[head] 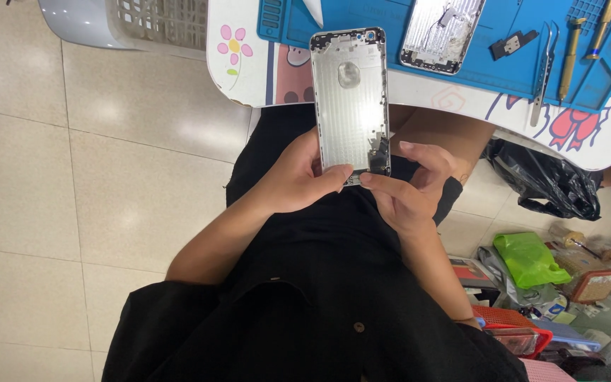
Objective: The person repairs a disassembled smartphone on a blue repair mat. They use a pry tool to work around the phone's internal frame, use a screwdriver on the phone's edge, lift and reposition the phone body, and handle the removed back cover while working on the device.
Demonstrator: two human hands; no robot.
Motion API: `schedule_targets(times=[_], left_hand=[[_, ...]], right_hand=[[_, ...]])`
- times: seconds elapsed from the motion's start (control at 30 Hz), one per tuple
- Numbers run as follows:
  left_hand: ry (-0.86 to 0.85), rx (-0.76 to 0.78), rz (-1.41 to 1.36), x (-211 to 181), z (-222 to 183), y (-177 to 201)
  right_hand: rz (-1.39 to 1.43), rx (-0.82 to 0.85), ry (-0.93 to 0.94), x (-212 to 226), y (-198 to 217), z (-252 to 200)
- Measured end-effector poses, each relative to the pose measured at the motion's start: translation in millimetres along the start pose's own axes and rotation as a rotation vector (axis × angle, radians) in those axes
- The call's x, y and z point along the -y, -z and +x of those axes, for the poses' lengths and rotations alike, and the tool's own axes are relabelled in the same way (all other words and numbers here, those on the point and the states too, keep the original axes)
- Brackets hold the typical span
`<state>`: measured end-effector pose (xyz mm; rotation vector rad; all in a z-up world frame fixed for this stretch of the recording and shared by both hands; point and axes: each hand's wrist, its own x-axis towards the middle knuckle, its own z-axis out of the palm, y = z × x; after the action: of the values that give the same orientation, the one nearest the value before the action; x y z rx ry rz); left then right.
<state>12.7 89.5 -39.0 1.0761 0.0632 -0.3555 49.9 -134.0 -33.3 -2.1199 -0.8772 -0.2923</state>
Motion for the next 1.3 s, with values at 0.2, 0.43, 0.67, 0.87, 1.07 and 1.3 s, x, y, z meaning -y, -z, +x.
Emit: schedule_targets(times=[0.2, 0.43, 0.67, 0.87, 1.07, 1.3], left_hand=[[-0.012, -0.038, -0.015, -2, 4, 2], [0.015, -0.135, 0.041, -18, 4, 6], [-0.022, -0.236, 0.503, -43, 2, 17], [-0.208, -0.396, 0.83, -43, 0, 22], [-0.287, -0.432, 0.798, -41, 5, 22], [-0.161, -0.427, 0.759, -40, 7, 26]], right_hand=[[-0.055, 0.026, -0.001, 2, -2, 7], [-0.146, 0.004, -0.023, 5, -13, 12], [-0.141, -0.017, -0.016, 2, -22, 23], [-0.138, -0.011, -0.01, -1, -29, 34], [-0.127, -0.017, -0.019, -2, -36, 45], [-0.109, 0.0, -0.016, -5, -44, 44]])
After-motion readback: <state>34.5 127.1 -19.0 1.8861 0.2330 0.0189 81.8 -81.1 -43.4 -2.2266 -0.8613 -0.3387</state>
